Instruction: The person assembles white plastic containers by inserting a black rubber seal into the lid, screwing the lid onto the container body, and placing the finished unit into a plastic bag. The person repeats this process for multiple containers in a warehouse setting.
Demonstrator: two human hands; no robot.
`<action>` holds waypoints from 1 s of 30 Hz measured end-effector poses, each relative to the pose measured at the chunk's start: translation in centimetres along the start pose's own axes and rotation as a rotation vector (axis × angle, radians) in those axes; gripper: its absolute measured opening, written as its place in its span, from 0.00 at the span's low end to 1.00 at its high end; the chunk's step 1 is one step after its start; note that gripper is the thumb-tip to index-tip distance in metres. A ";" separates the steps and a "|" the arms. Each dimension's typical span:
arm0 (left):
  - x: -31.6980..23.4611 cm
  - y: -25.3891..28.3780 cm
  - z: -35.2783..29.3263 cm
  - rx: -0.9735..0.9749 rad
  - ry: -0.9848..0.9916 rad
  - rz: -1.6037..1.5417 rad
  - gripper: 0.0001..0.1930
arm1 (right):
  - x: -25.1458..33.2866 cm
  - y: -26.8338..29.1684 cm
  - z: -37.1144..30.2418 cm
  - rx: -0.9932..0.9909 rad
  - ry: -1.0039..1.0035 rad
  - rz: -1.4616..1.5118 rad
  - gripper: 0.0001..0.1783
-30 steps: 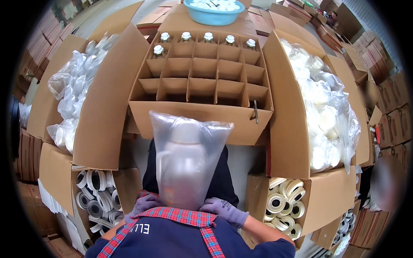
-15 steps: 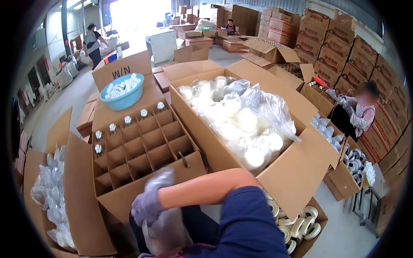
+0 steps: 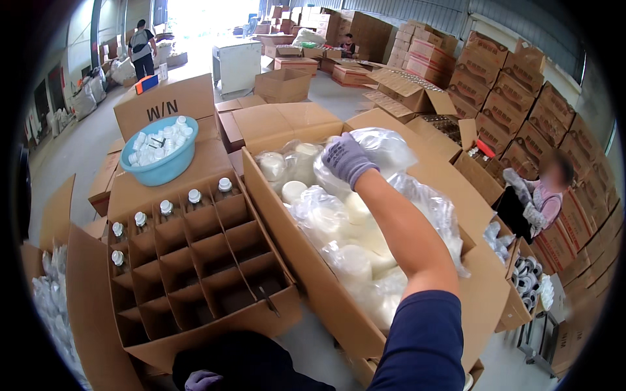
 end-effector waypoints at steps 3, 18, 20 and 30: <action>3.0 0.5 -0.3 0.009 0.069 0.047 0.18 | 4.2 -3.4 6.4 0.165 0.080 0.234 0.11; 8.7 4.9 -3.0 -0.030 0.358 0.259 0.15 | 9.3 -9.1 15.7 0.618 0.068 0.864 0.29; 7.7 5.1 0.8 0.002 0.245 0.213 0.16 | 11.8 -13.4 14.9 0.680 0.133 0.777 0.33; 8.3 5.1 -2.7 -0.164 0.359 0.070 0.16 | 15.6 -13.8 22.5 0.251 -0.041 0.873 0.24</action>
Point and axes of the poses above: each hand's wrist, its own z-axis towards the middle knuckle, its own y-axis out of the back of the hand, x = y × z, the point moved 10 cm from there along z, towards the middle knuckle, and after that the axes turned 5 degrees about x, right-handed, at the moved point
